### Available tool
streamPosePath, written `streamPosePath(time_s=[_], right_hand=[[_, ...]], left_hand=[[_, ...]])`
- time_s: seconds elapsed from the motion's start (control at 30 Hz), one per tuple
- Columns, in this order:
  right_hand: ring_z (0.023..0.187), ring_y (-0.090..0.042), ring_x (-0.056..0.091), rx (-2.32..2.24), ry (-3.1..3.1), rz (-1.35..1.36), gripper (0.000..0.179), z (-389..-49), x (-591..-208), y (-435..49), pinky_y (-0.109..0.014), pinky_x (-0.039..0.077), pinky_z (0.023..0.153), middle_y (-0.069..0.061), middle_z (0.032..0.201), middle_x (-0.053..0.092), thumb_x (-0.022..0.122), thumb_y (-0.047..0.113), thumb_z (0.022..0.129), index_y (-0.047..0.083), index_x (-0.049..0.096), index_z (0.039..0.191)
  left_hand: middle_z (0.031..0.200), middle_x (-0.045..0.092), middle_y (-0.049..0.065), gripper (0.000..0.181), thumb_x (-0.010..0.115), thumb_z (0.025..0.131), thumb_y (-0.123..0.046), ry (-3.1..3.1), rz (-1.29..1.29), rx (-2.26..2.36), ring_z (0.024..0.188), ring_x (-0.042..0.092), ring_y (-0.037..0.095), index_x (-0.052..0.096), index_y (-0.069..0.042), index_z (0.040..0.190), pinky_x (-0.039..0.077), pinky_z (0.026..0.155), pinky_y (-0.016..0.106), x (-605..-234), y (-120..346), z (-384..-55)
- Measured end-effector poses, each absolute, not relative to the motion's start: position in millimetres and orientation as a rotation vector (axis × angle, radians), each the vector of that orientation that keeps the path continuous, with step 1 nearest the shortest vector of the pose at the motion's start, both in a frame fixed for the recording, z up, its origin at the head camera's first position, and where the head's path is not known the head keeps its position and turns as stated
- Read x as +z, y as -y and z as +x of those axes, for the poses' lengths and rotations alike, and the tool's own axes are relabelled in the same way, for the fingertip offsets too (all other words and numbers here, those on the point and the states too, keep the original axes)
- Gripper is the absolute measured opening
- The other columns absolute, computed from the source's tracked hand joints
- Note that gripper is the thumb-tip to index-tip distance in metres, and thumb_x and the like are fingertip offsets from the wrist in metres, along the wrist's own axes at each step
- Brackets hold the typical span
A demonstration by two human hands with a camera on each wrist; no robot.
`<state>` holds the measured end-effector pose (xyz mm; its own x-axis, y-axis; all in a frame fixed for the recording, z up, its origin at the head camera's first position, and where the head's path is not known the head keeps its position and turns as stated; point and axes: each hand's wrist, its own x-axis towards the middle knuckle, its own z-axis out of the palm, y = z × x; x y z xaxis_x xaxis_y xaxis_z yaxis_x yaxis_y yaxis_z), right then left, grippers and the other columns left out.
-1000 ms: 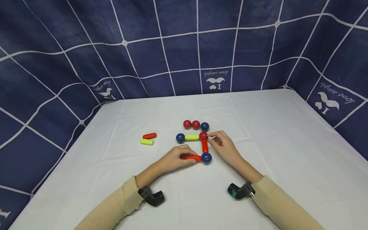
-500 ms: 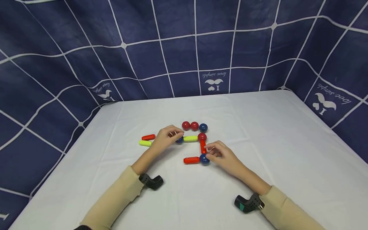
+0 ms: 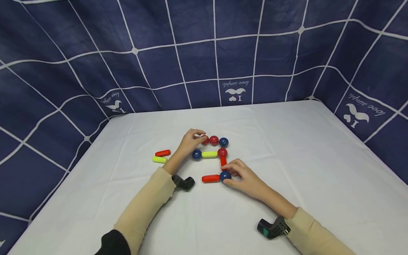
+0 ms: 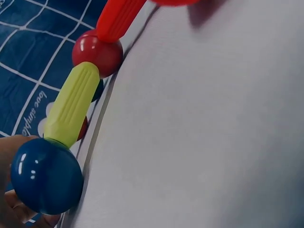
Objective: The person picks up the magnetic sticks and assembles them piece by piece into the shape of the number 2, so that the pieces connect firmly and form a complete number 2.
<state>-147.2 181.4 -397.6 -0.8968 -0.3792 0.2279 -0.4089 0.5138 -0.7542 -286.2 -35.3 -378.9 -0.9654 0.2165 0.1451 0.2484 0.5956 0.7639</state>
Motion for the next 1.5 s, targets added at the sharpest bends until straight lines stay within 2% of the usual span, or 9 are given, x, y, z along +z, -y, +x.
streamPosePath(time_s=[0.17, 0.4, 0.57, 0.77, 1.0, 1.3, 1.5], right_hand=[[0.092, -0.007, 0.053, 1.325, 2.718, 0.709, 0.039, -147, -399, -181, -0.020, 0.047, 0.082, 0.001, 0.108, 0.049, 0.070, 0.026, 0.079, 0.015, 0.060, 0.115], [0.090, -0.005, 0.052, 1.254, 2.730, 0.710, 0.037, -147, -398, -180, -0.020, 0.047, 0.081, 0.003, 0.107, 0.047, 0.071, 0.027, 0.078, 0.016, 0.061, 0.111], [0.089, -0.005, 0.051, 1.230, 2.731, 0.742, 0.038, -146, -399, -178, -0.020, 0.047, 0.081, 0.002, 0.107, 0.047, 0.073, 0.024, 0.075, 0.016, 0.062, 0.110], [0.088, -0.008, 0.051, 1.222, 2.738, 0.740, 0.037, -146, -400, -179, -0.020, 0.047, 0.079, 0.000, 0.104, 0.048, 0.073, 0.027, 0.076, 0.014, 0.061, 0.110], [0.088, -0.009, 0.055, 1.247, 2.740, 0.706, 0.036, -147, -400, -178, -0.020, 0.048, 0.079, 0.003, 0.097, 0.047, 0.073, 0.024, 0.076, 0.014, 0.063, 0.109], [0.095, -0.021, 0.060, 1.367, 2.729, 0.701, 0.037, -146, -402, -176, -0.033, 0.050, 0.084, -0.001, 0.093, 0.046, 0.072, 0.024, 0.077, 0.009, 0.061, 0.109], [0.090, -0.014, 0.060, 1.360, 2.664, 0.709, 0.036, -148, -405, -177, -0.027, 0.052, 0.080, 0.002, 0.091, 0.045, 0.074, 0.017, 0.075, 0.009, 0.061, 0.108]], left_hand=[[0.109, 0.059, 0.010, 0.035, 0.061, 0.085, -0.032, 2.855, -0.432, -1.346, 0.098, 0.053, 0.021, 0.063, -0.009, 0.112, 0.044, 0.087, 0.034, -382, 35, -289], [0.101, 0.063, 0.008, 0.036, 0.063, 0.084, -0.032, 2.869, -0.449, -1.367, 0.091, 0.053, 0.019, 0.062, -0.010, 0.111, 0.044, 0.077, 0.027, -379, 34, -283], [0.102, 0.062, 0.006, 0.035, 0.063, 0.084, -0.032, 2.806, -0.392, -1.386, 0.087, 0.051, 0.017, 0.062, -0.010, 0.111, 0.040, 0.072, 0.023, -380, 37, -281], [0.107, 0.061, 0.006, 0.038, 0.063, 0.084, -0.033, 2.733, -0.388, -1.466, 0.089, 0.049, 0.017, 0.061, -0.010, 0.115, 0.039, 0.070, 0.022, -371, 36, -274], [0.106, 0.058, 0.006, 0.037, 0.063, 0.084, -0.032, 2.637, -0.406, -1.630, 0.093, 0.049, 0.018, 0.061, -0.013, 0.115, 0.040, 0.072, 0.022, -359, 39, -248], [0.097, 0.059, 0.006, 0.033, 0.064, 0.084, -0.025, 2.659, -0.479, -1.762, 0.084, 0.049, 0.013, 0.061, -0.011, 0.114, 0.041, 0.065, 0.020, -359, 52, -211], [0.104, 0.062, 0.004, 0.033, 0.065, 0.083, -0.027, 2.737, -0.427, -1.813, 0.092, 0.052, 0.015, 0.061, -0.017, 0.114, 0.044, 0.072, 0.023, -365, 71, -193]])
